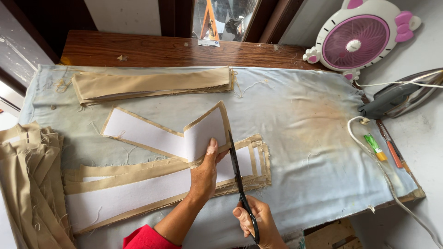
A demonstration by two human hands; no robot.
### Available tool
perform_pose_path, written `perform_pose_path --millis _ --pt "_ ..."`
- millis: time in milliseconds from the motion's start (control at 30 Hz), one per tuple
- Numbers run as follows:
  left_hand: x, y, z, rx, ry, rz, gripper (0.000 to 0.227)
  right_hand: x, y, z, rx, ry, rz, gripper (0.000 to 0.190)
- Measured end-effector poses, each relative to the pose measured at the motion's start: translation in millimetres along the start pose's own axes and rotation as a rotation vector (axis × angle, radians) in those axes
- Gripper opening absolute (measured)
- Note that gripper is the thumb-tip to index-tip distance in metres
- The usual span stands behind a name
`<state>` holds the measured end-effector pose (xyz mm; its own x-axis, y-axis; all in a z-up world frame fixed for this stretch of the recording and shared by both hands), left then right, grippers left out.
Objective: The person uses scissors to cut beige fabric along the edge of a white paper template. They then fold the cut fabric piece and place it on the table.
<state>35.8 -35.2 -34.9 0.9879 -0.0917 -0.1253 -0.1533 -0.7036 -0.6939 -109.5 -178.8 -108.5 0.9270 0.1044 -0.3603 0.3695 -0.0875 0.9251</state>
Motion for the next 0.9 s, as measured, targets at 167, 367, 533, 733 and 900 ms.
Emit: perform_pose_path --millis 167,367,533,733,900 --pt "-1.6 -5.4 -3.1 0.044 -0.013 0.005 0.059 -1.8 -4.9 7.1 -0.033 -0.042 -0.027 0.034" --pt "-1.0 -0.2 0.0 0.046 0.024 -0.001 0.060 -2.5 14.2 -1.5 -0.035 -0.028 -0.025 0.034" --pt "-2.5 2.0 -3.0 0.051 0.060 0.004 0.062 0.3 23.8 -4.5 -0.031 -0.032 0.015 0.037" --pt "-1.6 3.9 -0.7 0.045 0.035 0.015 0.062 3.2 14.0 -4.9 0.018 -0.060 -0.015 0.036" --pt "-1.9 2.6 -1.2 0.035 0.056 0.008 0.066 2.7 7.5 -2.3 0.036 -0.085 -0.053 0.033"
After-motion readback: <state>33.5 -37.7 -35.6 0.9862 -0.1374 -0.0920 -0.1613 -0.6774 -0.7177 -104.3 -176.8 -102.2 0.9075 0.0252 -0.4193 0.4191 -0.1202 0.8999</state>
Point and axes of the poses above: each hand's wrist, its own x-axis towards the middle knuckle, its own z-axis out of the back of the hand, y = z × x, the point moved 4 cm from there along x, towards the middle knuckle, and after that the axes turned 9 degrees about y, right-handed, at the moved point
